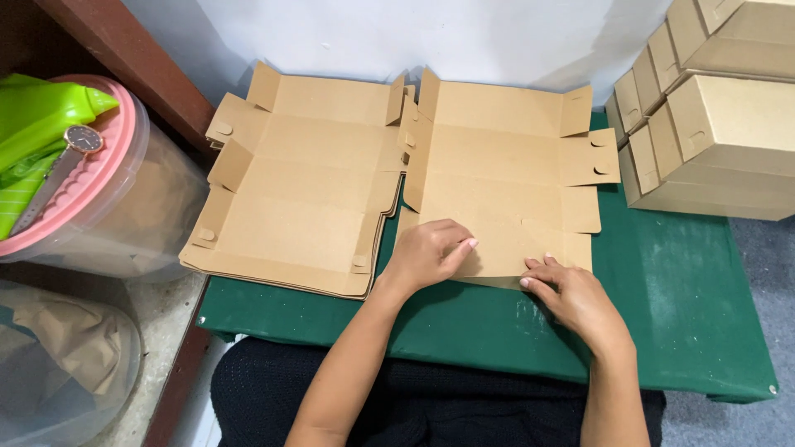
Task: Folding flat cardboard templates into boxes and stacking them.
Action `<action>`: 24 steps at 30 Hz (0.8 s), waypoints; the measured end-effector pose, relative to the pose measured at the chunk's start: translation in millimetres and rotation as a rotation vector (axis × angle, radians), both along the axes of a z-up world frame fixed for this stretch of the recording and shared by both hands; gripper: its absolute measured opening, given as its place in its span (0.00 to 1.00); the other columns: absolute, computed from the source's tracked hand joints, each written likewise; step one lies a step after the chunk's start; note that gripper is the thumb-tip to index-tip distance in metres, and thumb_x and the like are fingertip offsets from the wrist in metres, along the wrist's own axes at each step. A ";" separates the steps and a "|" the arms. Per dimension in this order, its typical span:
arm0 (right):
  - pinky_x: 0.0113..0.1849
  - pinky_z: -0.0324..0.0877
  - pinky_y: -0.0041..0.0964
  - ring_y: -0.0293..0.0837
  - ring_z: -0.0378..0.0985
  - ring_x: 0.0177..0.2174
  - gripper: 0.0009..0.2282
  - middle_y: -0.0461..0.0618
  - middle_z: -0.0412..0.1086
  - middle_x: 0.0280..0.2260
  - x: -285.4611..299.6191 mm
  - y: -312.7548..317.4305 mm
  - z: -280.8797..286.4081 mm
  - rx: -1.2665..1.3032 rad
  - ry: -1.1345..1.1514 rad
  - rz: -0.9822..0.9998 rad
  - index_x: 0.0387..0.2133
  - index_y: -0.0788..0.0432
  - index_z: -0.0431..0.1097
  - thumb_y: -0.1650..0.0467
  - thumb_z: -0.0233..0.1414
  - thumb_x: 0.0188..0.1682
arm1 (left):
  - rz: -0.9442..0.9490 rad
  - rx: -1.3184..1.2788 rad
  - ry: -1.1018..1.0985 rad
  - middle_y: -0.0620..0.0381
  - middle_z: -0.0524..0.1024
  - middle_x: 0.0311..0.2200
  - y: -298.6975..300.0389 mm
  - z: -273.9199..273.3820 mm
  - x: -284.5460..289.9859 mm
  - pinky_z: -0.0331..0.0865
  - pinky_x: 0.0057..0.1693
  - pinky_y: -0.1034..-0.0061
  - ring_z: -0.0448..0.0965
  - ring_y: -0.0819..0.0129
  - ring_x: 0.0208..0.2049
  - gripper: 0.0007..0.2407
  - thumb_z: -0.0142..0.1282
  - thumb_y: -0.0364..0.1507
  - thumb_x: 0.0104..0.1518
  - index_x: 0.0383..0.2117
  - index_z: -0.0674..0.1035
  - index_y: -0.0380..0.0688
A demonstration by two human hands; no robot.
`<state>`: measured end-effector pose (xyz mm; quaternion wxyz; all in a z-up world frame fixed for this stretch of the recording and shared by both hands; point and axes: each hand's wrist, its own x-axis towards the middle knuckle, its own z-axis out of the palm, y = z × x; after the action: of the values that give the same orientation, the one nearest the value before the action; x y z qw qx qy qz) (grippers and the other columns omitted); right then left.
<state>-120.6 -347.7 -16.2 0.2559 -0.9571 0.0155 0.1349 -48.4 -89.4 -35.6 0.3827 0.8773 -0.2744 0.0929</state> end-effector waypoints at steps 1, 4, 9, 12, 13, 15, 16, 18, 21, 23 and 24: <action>0.64 0.57 0.58 0.50 0.65 0.62 0.11 0.36 0.75 0.55 0.8 0.0 4.0 -0.001 -0.002 0.004 0.42 0.35 0.82 0.60 0.52 0.53 | 0.004 -0.001 -0.002 0.68 0.84 0.35 3.3 2.3 2.6 0.78 0.45 0.73 0.84 0.67 0.40 0.09 0.52 0.42 0.61 0.31 0.86 0.61; 0.62 0.62 0.55 0.51 0.66 0.62 0.11 0.37 0.76 0.54 2.6 1.8 11.6 -0.010 0.053 -0.019 0.42 0.39 0.83 0.61 0.53 0.52 | 0.057 -0.251 -0.009 0.69 0.83 0.29 20.1 22.2 2.3 0.77 0.41 0.75 0.84 0.67 0.33 0.05 0.57 0.37 0.58 0.27 0.84 0.62; 0.56 0.69 0.55 0.55 0.74 0.56 0.10 0.43 0.81 0.46 5.9 5.8 29.0 -0.022 0.071 -0.103 0.38 0.40 0.84 0.59 0.57 0.48 | 0.018 0.170 0.574 0.51 0.82 0.25 47.6 80.7 -22.0 0.74 0.43 0.55 0.82 0.44 0.36 0.11 0.57 0.40 0.50 0.25 0.82 0.46; 0.53 0.72 0.54 0.57 0.76 0.53 0.10 0.44 0.83 0.43 6.9 8.3 35.4 -0.066 0.091 -0.135 0.35 0.40 0.85 0.57 0.59 0.46 | -0.012 0.257 0.595 0.58 0.83 0.27 48.3 45.2 -13.0 0.75 0.45 0.61 0.83 0.52 0.37 0.11 0.59 0.43 0.49 0.28 0.84 0.52; 0.53 0.72 0.54 0.57 0.76 0.53 0.10 0.44 0.83 0.43 8.2 13.4 41.8 -0.065 0.088 -0.127 0.35 0.40 0.85 0.57 0.59 0.46 | -0.003 0.255 0.593 0.58 0.83 0.27 50.4 40.9 -9.1 0.75 0.45 0.61 0.83 0.52 0.37 0.11 0.59 0.43 0.49 0.28 0.84 0.52; 0.42 0.69 0.33 0.32 0.83 0.46 0.11 0.28 0.80 0.48 6.9 21.6 53.1 0.025 0.135 -0.281 0.36 0.49 0.85 0.60 0.60 0.45 | -0.031 0.347 0.538 0.69 0.82 0.29 52.6 29.5 -4.3 0.68 0.38 0.71 0.78 0.69 0.30 0.07 0.52 0.36 0.57 0.29 0.83 0.54; 0.42 0.69 0.33 0.32 0.83 0.46 0.11 0.28 0.80 0.48 4.6 22.7 50.4 0.023 0.136 -0.274 0.36 0.49 0.85 0.60 0.60 0.45 | -0.025 0.345 0.541 0.69 0.82 0.29 50.4 24.4 -3.6 0.68 0.38 0.71 0.78 0.69 0.30 0.07 0.52 0.36 0.57 0.29 0.83 0.54; 0.44 0.68 0.36 0.34 0.81 0.45 0.11 0.28 0.82 0.41 0.1 25.0 44.6 -0.061 0.077 -0.305 0.42 0.39 0.80 0.59 0.59 0.46 | 0.013 0.392 0.480 0.61 0.84 0.44 46.5 14.1 -1.8 0.73 0.48 0.62 0.81 0.58 0.46 0.14 0.49 0.36 0.57 0.44 0.83 0.49; 0.46 0.71 0.43 0.43 0.78 0.49 0.14 0.29 0.78 0.48 -4.5 27.1 30.5 -0.185 -0.002 -0.246 0.48 0.37 0.75 0.60 0.55 0.47 | 0.080 0.327 0.442 0.58 0.76 0.42 36.8 15.3 -16.9 0.72 0.46 0.58 0.81 0.58 0.42 0.10 0.53 0.29 0.57 0.44 0.79 0.56; 0.43 0.73 0.45 0.45 0.78 0.48 0.14 0.31 0.78 0.48 -6.1 27.2 23.3 -0.180 -0.067 -0.207 0.48 0.40 0.76 0.62 0.56 0.48 | 0.107 0.344 0.277 0.56 0.77 0.41 25.4 5.0 -23.0 0.66 0.49 0.57 0.77 0.55 0.44 0.10 0.58 0.30 0.56 0.43 0.79 0.55; 0.40 0.74 0.47 0.47 0.79 0.47 0.13 0.33 0.78 0.48 -7.1 25.9 20.2 -0.180 -0.129 -0.171 0.47 0.43 0.77 0.63 0.56 0.48 | 0.129 0.357 0.114 0.54 0.77 0.40 18.1 -0.2 -25.6 0.60 0.52 0.57 0.73 0.52 0.46 0.10 0.63 0.30 0.54 0.42 0.80 0.54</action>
<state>-127.7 -321.8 4.0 0.1800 -0.9781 0.0923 0.0488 -74.0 -71.3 -35.8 0.2291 0.9509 -0.2076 0.0174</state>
